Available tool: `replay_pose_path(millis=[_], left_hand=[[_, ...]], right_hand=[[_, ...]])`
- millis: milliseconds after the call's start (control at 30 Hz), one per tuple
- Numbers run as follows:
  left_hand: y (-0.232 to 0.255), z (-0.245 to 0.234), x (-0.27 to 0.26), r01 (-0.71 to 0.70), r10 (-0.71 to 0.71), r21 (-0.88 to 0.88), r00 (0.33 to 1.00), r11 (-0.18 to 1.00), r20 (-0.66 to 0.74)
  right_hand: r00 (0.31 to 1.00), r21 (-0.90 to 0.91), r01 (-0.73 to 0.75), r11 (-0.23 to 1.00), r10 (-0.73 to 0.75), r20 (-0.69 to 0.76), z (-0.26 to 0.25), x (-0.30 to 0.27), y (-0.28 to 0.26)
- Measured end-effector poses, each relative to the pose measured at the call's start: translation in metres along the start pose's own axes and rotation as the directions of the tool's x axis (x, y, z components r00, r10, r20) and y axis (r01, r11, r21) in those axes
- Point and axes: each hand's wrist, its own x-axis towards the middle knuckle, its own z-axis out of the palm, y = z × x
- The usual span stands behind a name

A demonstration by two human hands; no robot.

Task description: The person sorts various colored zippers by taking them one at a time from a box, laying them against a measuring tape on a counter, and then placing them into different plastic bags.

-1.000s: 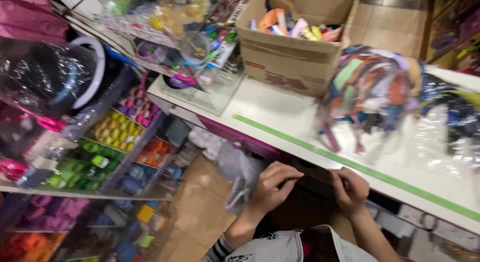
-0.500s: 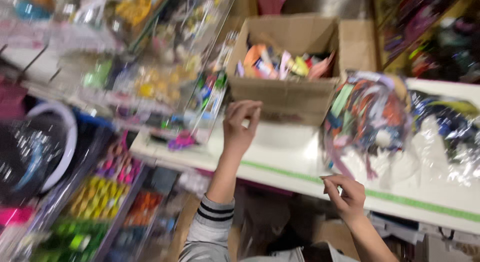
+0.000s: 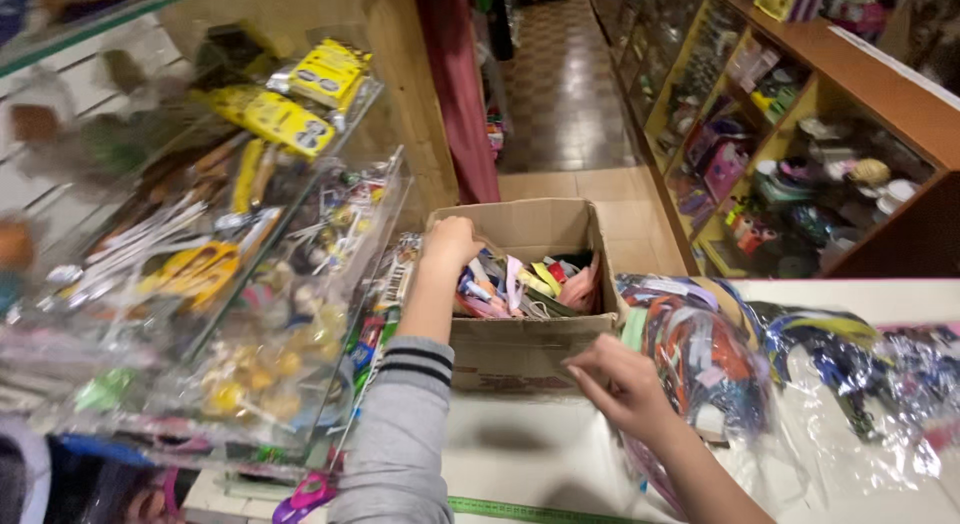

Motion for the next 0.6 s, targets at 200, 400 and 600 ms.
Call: replay_pose_path(millis=[200,400,600], left_hand=[[-0.005,0.014,0.016,0.004,-0.016,0.043,0.958,0.999,0.285],[0.014,-0.019,-0.012,0.046,-0.021,-0.104,0.974,0.993,0.227],[0.044,-0.033,-0.068,-0.122,0.072,-0.219,0.972,0.968,-0.225]], right_hand=[[0.988,0.04,-0.007,0.999,0.013,-0.152,0.002,-0.022,0.014],[0.981,0.005,-0.103,0.995,0.102,-0.164,0.001,-0.022,-0.006],[0.853,0.156,-0.363,0.919,0.395,-0.342,0.027,-0.052,0.016]])
